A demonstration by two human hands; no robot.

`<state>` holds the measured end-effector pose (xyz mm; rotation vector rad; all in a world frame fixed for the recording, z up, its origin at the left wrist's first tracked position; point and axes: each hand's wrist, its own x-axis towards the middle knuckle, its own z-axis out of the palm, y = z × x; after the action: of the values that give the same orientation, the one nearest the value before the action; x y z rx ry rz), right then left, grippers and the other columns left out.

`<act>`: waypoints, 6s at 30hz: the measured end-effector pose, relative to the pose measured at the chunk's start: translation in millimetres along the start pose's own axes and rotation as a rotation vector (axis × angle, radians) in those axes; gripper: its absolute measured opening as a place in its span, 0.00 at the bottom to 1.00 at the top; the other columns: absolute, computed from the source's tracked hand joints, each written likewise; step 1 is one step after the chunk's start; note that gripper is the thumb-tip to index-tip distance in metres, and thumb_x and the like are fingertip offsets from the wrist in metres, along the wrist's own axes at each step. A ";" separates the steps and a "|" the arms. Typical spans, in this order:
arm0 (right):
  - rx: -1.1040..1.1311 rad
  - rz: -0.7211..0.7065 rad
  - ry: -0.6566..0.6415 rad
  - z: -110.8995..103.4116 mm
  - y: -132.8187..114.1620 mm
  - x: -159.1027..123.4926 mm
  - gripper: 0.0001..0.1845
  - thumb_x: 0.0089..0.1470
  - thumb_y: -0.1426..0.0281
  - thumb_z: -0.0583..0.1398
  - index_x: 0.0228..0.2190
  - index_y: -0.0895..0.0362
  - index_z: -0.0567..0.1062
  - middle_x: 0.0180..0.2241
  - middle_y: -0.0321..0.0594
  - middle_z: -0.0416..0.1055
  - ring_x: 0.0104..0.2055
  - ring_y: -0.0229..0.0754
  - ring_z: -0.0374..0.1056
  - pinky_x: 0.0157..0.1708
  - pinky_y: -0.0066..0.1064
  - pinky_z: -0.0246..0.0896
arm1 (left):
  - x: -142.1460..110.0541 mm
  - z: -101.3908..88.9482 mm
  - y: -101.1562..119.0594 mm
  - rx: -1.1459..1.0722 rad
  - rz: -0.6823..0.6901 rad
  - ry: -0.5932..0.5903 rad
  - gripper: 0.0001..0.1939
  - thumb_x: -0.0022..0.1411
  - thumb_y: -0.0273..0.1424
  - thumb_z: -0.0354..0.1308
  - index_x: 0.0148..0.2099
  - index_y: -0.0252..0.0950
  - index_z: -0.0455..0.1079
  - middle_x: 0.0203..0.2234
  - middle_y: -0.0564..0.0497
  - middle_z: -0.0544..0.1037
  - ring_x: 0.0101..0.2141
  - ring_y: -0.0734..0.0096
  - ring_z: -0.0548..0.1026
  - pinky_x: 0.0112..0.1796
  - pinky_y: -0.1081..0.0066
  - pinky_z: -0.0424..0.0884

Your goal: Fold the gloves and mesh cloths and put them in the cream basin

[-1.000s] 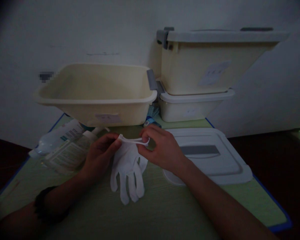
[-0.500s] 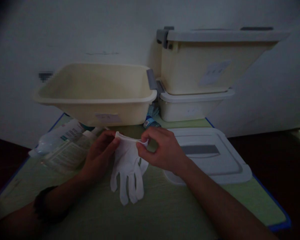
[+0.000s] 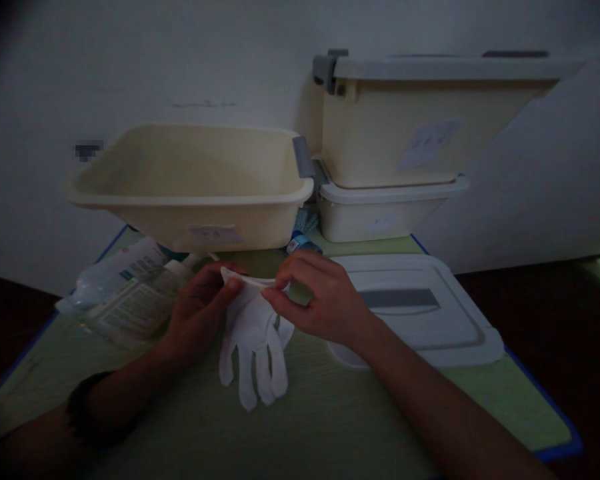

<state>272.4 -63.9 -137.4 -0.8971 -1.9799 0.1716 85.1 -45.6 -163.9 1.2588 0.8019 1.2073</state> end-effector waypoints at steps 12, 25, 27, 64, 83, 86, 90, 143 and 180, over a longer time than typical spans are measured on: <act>-0.029 -0.012 0.018 0.2 0.8 -0.6 0.07 0.49 0.75 0.61 0.26 0.54 0.67 0.26 0.35 0.69 0.31 0.37 0.67 0.32 0.31 0.64 | 0.1 1.6 5.4 0.020 -0.110 -0.007 0.09 0.51 0.34 0.65 0.35 0.37 0.73 0.25 0.54 0.75 0.26 0.75 0.71 0.26 0.77 0.68; 0.094 0.262 -0.182 1.0 -0.6 -1.6 0.11 0.52 0.66 0.60 0.38 0.56 0.68 0.27 0.34 0.70 0.28 0.35 0.66 0.29 0.26 0.61 | 1.0 2.4 6.0 0.015 -0.076 -0.017 0.07 0.51 0.33 0.65 0.30 0.37 0.72 0.23 0.55 0.74 0.24 0.76 0.70 0.26 0.77 0.68; 0.085 0.246 -0.228 2.1 -0.4 -1.3 0.06 0.53 0.67 0.60 0.33 0.57 0.70 0.26 0.34 0.70 0.27 0.34 0.66 0.27 0.25 0.60 | 0.6 3.4 7.4 0.018 -0.084 -0.035 0.07 0.51 0.33 0.65 0.30 0.36 0.71 0.23 0.55 0.73 0.24 0.76 0.71 0.26 0.76 0.68; 0.685 0.827 0.265 -15.2 36.0 4.8 0.07 0.53 0.63 0.53 0.28 0.53 0.61 0.26 0.37 0.65 0.29 0.43 0.68 0.26 0.34 0.67 | 11.9 0.7 3.2 -0.458 -0.319 0.115 0.10 0.54 0.34 0.60 0.25 0.35 0.67 0.23 0.53 0.75 0.30 0.72 0.74 0.36 0.69 0.71; 0.435 0.888 -0.299 -35.3 17.6 6.3 0.24 0.46 0.69 0.62 0.46 0.49 0.63 0.28 0.30 0.65 0.21 0.34 0.62 0.18 0.25 0.57 | 2.2 -2.6 -9.4 0.457 -0.056 -0.098 0.32 0.53 0.33 0.62 0.57 0.40 0.52 0.39 0.48 0.72 0.33 0.68 0.73 0.31 0.67 0.73; 0.274 0.773 -0.299 -33.7 20.8 3.9 0.16 0.50 0.72 0.59 0.43 0.51 0.67 0.29 0.32 0.65 0.20 0.32 0.61 0.17 0.23 0.56 | 4.0 -9.5 -11.9 0.677 0.270 -0.036 0.30 0.55 0.34 0.60 0.57 0.39 0.52 0.43 0.46 0.67 0.40 0.64 0.70 0.37 0.62 0.72; 0.276 0.788 -0.339 -30.8 20.1 4.0 0.10 0.54 0.72 0.54 0.39 0.54 0.70 0.20 0.29 0.63 0.14 0.31 0.58 0.13 0.23 0.52 | 1.0 -11.8 -3.9 0.939 0.637 -0.084 0.22 0.57 0.30 0.58 0.52 0.37 0.57 0.44 0.45 0.64 0.46 0.60 0.65 0.45 0.56 0.67; -0.241 0.618 -0.284 -26.6 32.1 1.2 0.17 0.50 0.66 0.61 0.42 0.59 0.67 0.31 0.40 0.71 0.24 0.38 0.64 0.27 0.30 0.57 | -5.2 -9.2 -1.4 1.443 0.364 -0.697 0.29 0.67 0.43 0.39 0.65 0.33 0.48 0.64 0.40 0.52 0.64 0.58 0.48 0.60 0.49 0.45; -0.363 0.205 -0.309 8.6 -2.0 -5.5 0.10 0.54 0.73 0.58 0.40 0.60 0.71 0.41 0.47 0.67 0.41 0.47 0.67 0.41 0.38 0.64 | -21.9 -36.8 22.9 1.305 0.462 -0.643 0.14 0.65 0.30 0.49 0.50 0.33 0.67 0.48 0.42 0.74 0.52 0.63 0.69 0.52 0.60 0.67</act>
<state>266.2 -67.1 -145.2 -1.3784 -2.2425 0.0695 40.0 -59.3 -152.2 2.8226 0.8103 0.3972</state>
